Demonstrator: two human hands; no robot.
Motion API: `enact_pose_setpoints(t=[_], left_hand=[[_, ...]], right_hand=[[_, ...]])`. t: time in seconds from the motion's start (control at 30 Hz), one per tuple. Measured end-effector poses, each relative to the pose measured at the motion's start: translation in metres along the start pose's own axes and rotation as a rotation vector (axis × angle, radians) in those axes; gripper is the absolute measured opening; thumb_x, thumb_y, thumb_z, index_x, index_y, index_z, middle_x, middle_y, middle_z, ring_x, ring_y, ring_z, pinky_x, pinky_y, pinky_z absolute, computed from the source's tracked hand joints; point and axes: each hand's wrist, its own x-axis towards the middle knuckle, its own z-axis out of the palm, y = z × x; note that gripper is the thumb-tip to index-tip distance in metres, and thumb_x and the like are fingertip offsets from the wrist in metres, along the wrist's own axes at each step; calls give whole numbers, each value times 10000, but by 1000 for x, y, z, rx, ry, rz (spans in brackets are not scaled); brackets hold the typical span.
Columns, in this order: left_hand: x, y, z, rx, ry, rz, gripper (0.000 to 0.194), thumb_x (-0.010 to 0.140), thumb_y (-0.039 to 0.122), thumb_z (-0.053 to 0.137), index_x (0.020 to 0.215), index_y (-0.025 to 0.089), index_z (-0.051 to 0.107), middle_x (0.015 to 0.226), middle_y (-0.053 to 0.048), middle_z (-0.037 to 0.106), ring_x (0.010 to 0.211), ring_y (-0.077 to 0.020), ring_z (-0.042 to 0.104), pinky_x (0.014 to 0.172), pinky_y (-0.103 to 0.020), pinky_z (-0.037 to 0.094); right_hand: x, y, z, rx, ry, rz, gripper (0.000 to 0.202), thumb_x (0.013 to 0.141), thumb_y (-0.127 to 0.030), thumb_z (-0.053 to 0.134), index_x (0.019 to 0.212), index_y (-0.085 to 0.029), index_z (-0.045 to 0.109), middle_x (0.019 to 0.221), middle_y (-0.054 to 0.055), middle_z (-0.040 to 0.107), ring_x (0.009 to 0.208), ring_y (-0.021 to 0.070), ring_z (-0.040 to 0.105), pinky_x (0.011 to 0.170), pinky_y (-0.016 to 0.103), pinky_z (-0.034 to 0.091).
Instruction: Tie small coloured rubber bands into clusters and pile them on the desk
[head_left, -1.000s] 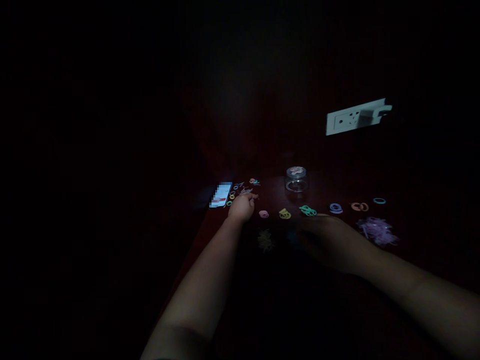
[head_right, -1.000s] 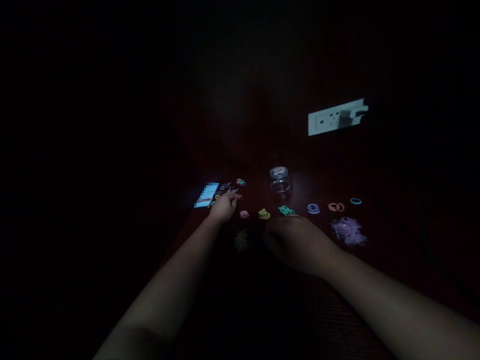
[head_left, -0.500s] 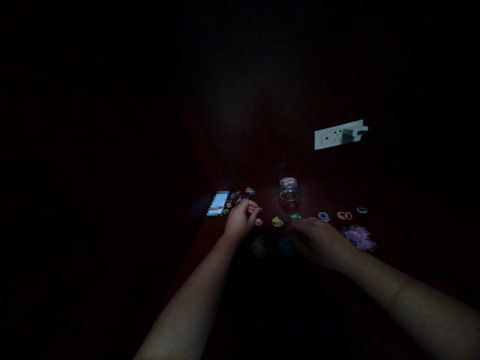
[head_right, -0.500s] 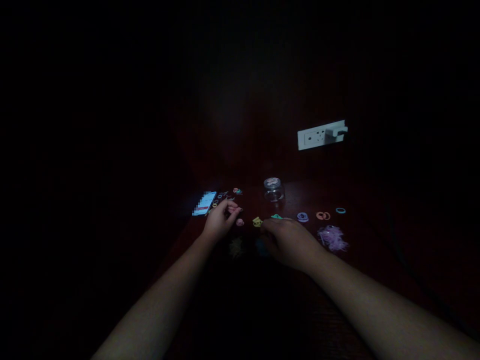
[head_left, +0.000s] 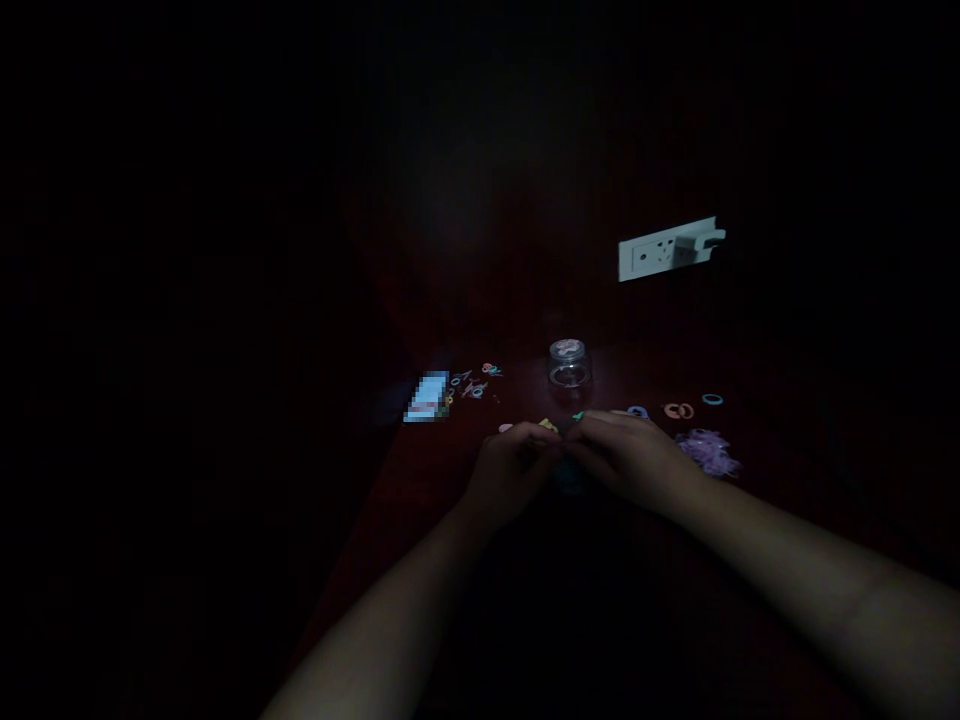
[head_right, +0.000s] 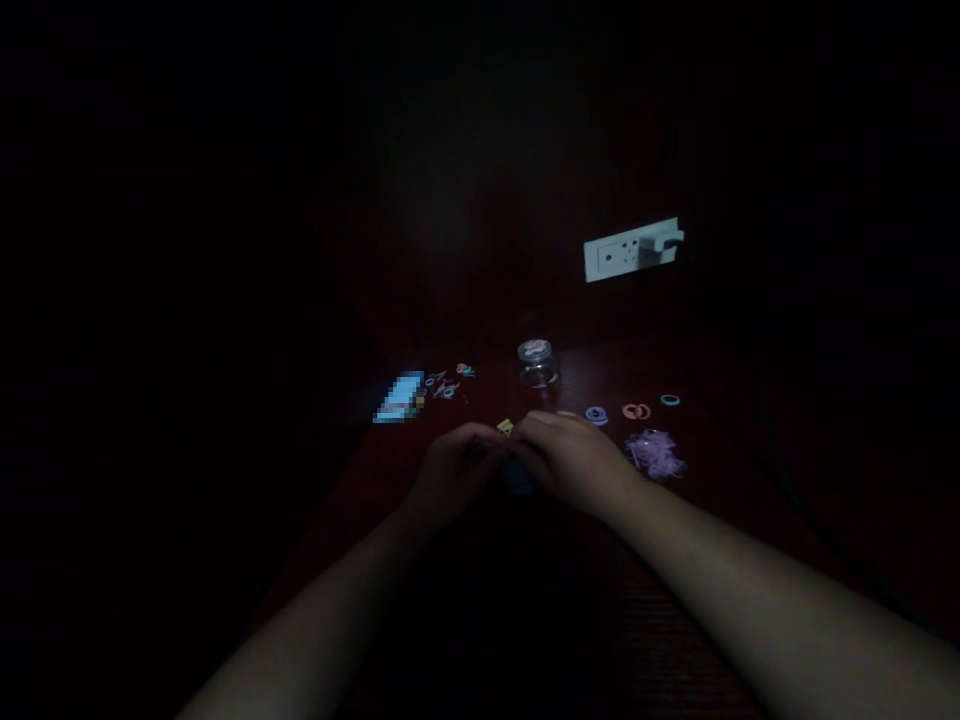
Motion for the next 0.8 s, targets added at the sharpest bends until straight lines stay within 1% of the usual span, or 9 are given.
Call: enact_pose_setpoints(t=[0.07,0.23,0.4,0.5,0.7,0.8], left_hand=[[-1,-1,2,0,2,6,120,860,272,637,941,185,651,890,-35,729,771,-143,675,693,-253,537],[-2,0,2,24,-1,86,154,827,233,670,971,184,649,892,-30,721,757,-130,664,697,-242,529],[0,3,-2,119,48,137,91,839,258,667,903,194,679,859,-22,720,749,-130,653,728,-254,523],[0,5,-4,190,40,171,104,863,285,638,902,202,688,874,-29,719,795,-146,651,769,-277,516],[0,6,-5,203,20,191,106,879,273,607,873,197,681,827,-20,704,760,-141,634,764,-274,503],[0,6,-6,193,30,188,115,887,282,598,873,199,676,841,-20,702,772,-142,633,769,-273,498]], right_hand=[[0,1,0,-5,1,4,154,955,-260,498,909,-194,629,859,56,675,784,180,630,716,307,453],[-3,3,2,40,18,-9,137,945,-252,514,889,-194,624,867,54,682,775,179,627,708,300,454],[-4,3,2,39,2,-18,140,943,-247,504,895,-188,622,857,64,682,779,191,633,723,319,463],[-4,3,2,38,-2,-9,145,943,-255,503,900,-188,624,857,65,686,777,194,634,713,320,467],[-3,0,1,41,11,-20,137,938,-250,501,878,-195,612,820,48,683,726,176,617,676,305,457],[-3,-2,1,39,-6,-16,87,915,-244,528,885,-200,597,785,33,656,701,169,592,655,296,442]])
